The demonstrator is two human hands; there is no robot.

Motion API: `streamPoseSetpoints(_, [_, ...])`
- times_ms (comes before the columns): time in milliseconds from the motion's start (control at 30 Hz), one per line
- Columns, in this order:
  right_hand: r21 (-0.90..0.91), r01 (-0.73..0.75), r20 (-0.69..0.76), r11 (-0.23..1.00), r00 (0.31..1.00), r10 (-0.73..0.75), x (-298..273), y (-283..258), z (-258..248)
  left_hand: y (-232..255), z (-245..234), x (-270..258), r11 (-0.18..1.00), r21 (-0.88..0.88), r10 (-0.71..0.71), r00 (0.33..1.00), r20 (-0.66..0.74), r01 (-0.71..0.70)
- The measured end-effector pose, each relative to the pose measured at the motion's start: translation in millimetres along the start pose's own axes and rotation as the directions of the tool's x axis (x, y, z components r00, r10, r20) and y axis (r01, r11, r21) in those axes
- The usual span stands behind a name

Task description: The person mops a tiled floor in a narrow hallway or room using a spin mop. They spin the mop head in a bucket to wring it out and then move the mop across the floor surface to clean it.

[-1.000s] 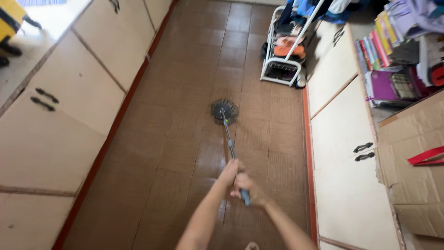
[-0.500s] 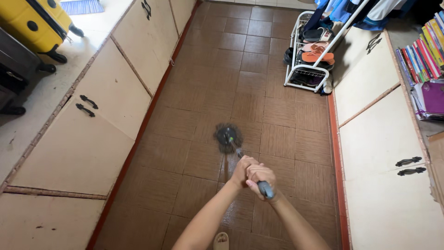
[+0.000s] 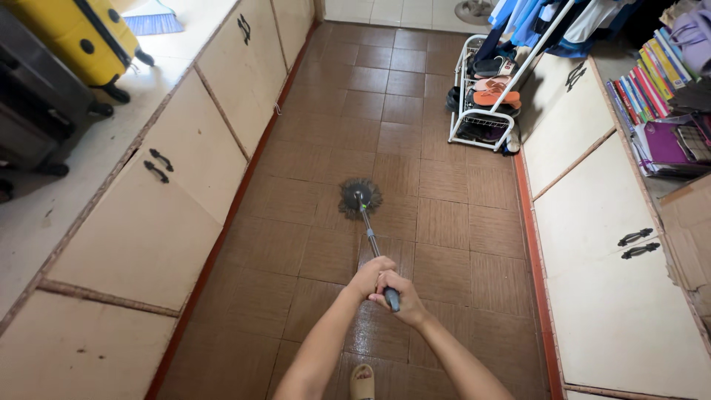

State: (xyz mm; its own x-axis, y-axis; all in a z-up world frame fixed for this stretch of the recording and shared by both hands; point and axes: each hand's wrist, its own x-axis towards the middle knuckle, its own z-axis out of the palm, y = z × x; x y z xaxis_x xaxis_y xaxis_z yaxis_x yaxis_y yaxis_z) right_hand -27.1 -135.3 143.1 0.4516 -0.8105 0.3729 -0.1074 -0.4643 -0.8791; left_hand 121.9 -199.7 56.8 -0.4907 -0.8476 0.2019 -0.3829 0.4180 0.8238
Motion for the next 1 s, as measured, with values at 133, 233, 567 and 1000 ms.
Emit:
streamPoseSetpoints(133, [-0.074,0.113,0.033,0.991,0.993,-0.111,-18,-50,6,71,-2,-45,0.957,-0.287,-0.013,0.984,-0.179,-0.04])
streamPoseSetpoints(233, [0.062,0.136,0.041,0.989,0.989,-0.139,-23,-94,8,120,-11,-71,0.996,0.061,0.081,0.973,-0.218,-0.069])
streamPoseSetpoints(567, [0.177,0.335,-0.121,0.925,0.941,-0.317,-28,-118,67,103,-21,-119,0.935,-0.132,0.264,0.896,-0.356,-0.328])
streamPoseSetpoints(1000, [-0.141,0.118,0.104,0.983,0.989,-0.104,121,75,171,-191,-103,-70,0.994,0.104,0.059,0.974,-0.218,-0.037])
